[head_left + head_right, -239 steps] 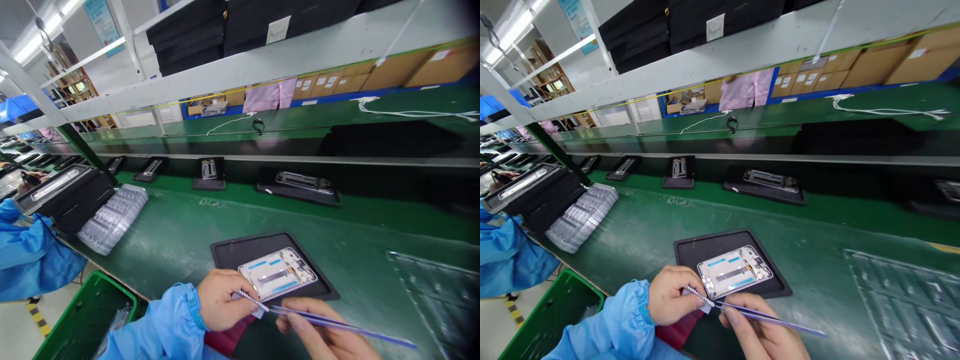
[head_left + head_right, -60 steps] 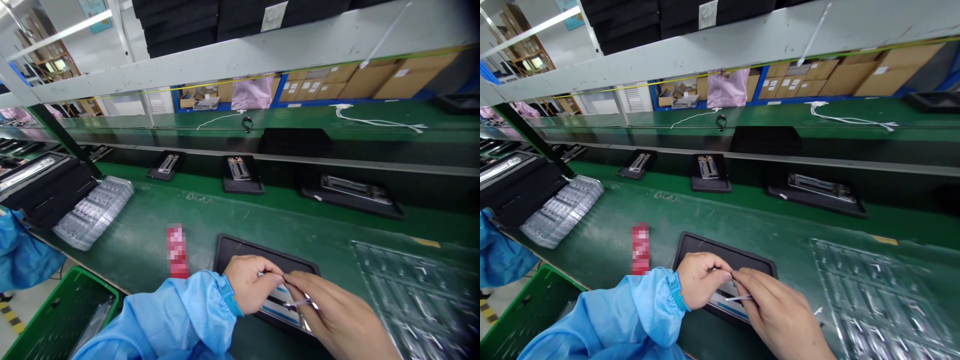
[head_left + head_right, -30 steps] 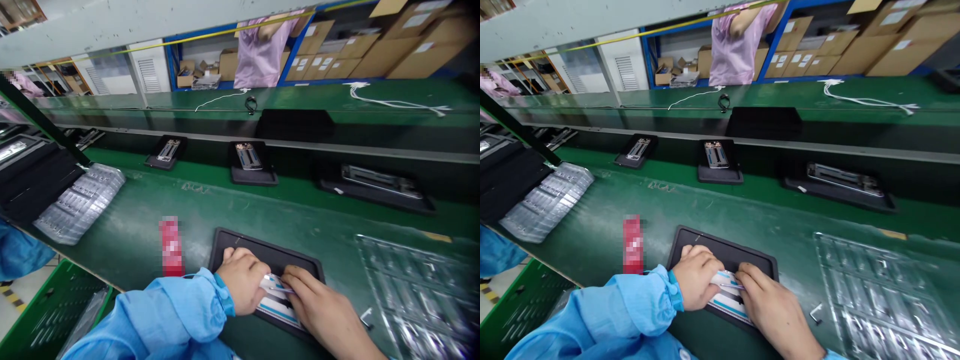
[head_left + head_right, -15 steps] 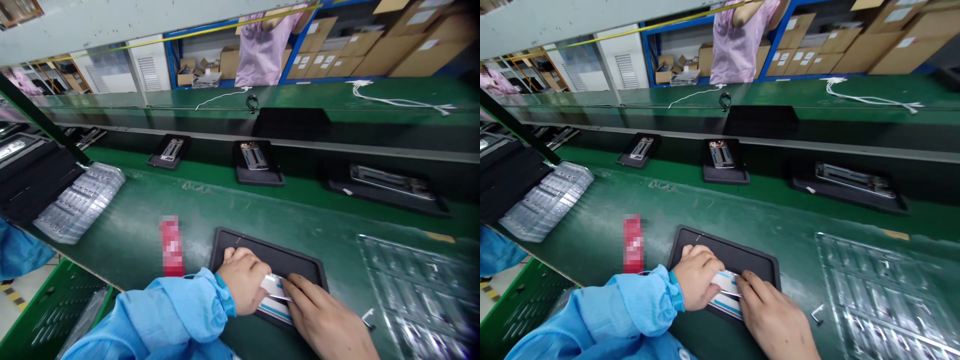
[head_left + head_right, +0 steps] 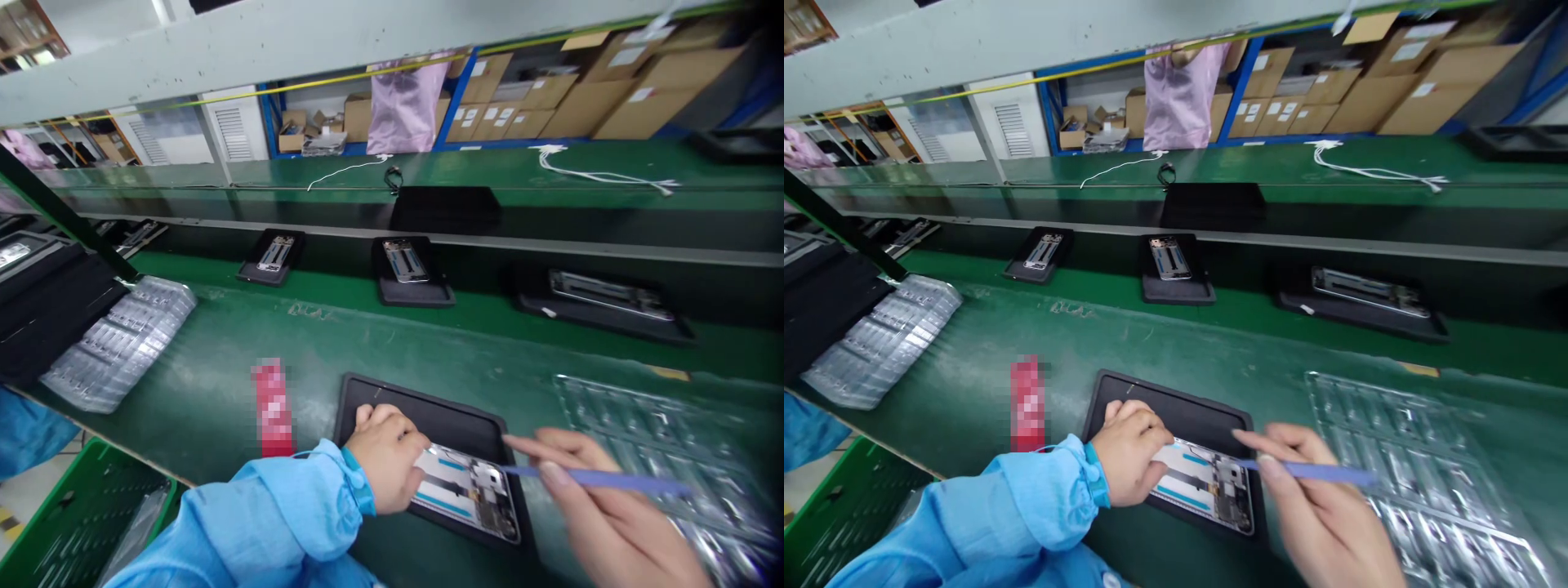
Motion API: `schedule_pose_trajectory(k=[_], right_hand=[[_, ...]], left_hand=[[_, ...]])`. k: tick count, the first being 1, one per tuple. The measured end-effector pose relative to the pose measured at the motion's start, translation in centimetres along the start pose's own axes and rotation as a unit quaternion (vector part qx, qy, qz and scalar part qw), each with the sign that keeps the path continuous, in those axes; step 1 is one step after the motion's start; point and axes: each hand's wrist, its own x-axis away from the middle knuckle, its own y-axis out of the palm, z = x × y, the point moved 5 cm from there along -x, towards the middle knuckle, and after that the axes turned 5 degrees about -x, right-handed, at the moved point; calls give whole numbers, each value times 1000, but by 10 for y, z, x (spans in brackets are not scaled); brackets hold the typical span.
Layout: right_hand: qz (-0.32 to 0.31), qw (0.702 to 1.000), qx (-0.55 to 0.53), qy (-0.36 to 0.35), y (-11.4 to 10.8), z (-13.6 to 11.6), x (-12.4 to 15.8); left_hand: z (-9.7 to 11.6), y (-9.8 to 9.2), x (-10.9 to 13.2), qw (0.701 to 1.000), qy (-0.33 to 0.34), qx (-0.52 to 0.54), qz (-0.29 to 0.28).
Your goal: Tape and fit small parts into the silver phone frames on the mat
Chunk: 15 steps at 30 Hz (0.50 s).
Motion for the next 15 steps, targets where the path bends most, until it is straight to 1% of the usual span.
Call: schedule_pose_trajectory(k=[3, 7, 15], right_hand=[[-41, 999, -15, 24, 20, -3, 1], [-44, 999, -6, 20, 40, -3, 0], [-72, 997, 8, -23, 47, -10, -3]], left_hand=[[0, 0, 0, 1000, 0, 2, 8], [1, -1, 1, 1000, 2, 2, 13], [2, -1, 1, 1000, -3, 7, 13]])
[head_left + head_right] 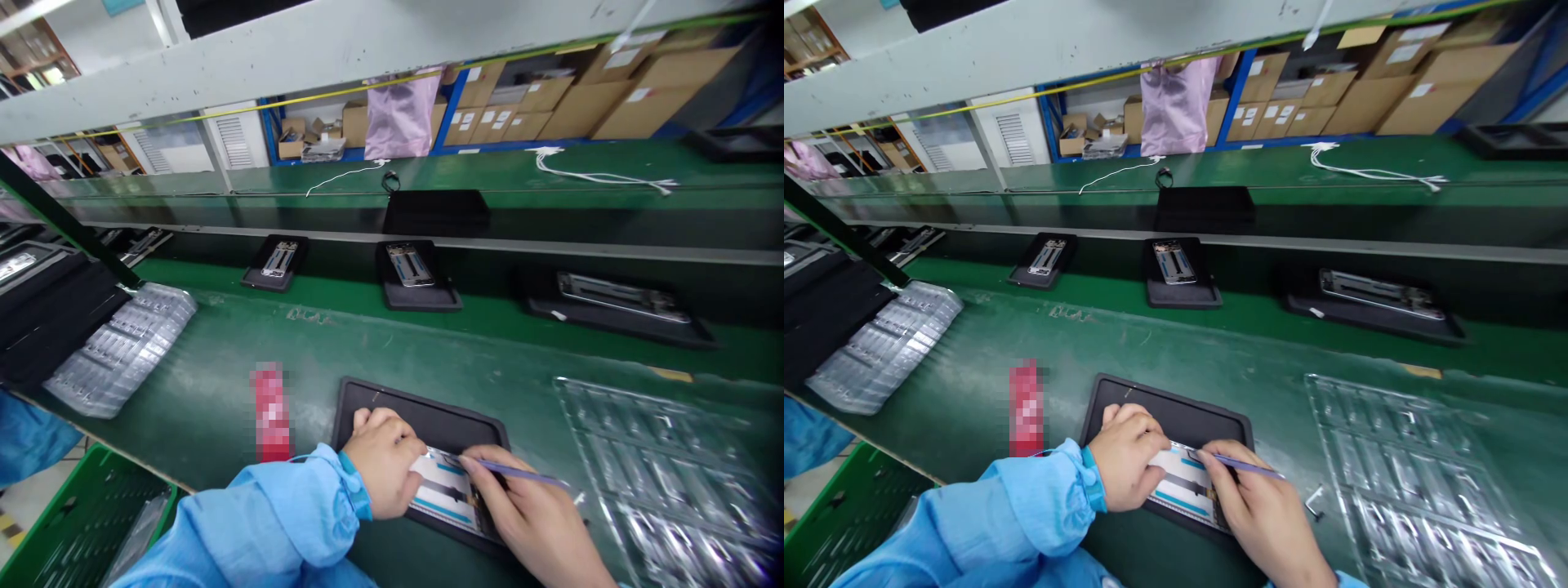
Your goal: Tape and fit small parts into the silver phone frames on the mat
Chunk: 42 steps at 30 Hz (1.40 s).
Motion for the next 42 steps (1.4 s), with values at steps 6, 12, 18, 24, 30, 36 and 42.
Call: schedule_pose_trajectory(k=[6, 12, 18, 24, 30, 36, 42], right_hand=[[3, 999, 18, -36, 8, 4, 4], [11, 999, 33, -32, 9, 5, 5], [21, 998, 34, -41, 6, 5, 5], [24, 997, 49, -55, 10, 5, 6], [35, 997, 48, -51, 8, 0, 7], [37, 996, 58, -55, 10, 3, 6], [48, 994, 54, -82, 9, -1, 7]], left_hand=[[-2, 3, -1, 1000, 5, 4, 1], [-4, 5, 0, 1000, 7, 6, 9], [-4, 7, 1, 1000, 11, 5, 17], [-3, 6, 1, 1000, 11, 13, 10], [-5, 5, 1, 1000, 6, 17, 10], [-5, 6, 1, 1000, 9, 19, 6], [-4, 6, 0, 1000, 3, 21, -4]])
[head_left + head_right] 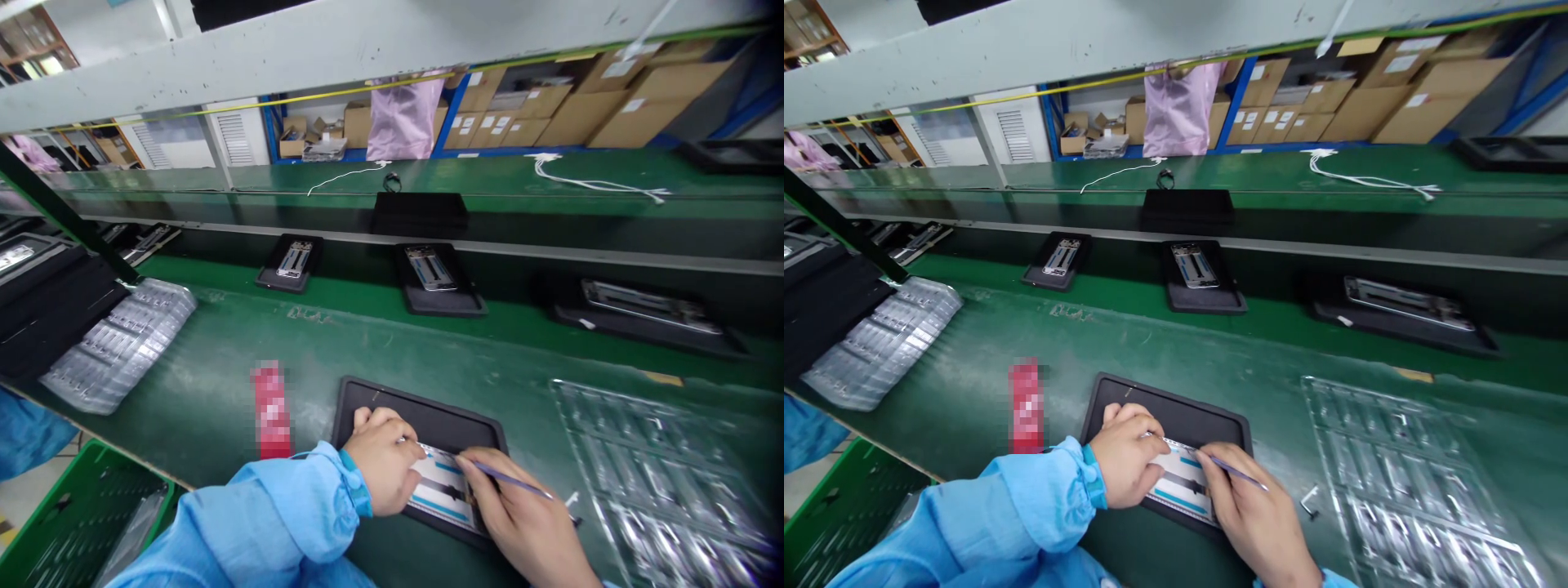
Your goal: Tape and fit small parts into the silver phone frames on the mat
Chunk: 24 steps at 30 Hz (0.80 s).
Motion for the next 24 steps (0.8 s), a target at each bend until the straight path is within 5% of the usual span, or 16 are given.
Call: schedule_pose_trajectory(k=[12, 17, 20, 24], right_hand=[[13, 1000, -9, -24, 2, -7, -2], [16, 999, -10, 49, -15, -9, -1], [75, 995, 14, 68, -50, 15, -29], [70, 992, 92, 52, -80, 83, -114]], left_hand=[[0, 1, 0, 1000, 4, 0, -5], [3, -8, 5, 999, 1, -15, 47], [4, -16, 24, 997, 10, -22, 77], [-10, -1, 55, 996, 12, -57, 69]])
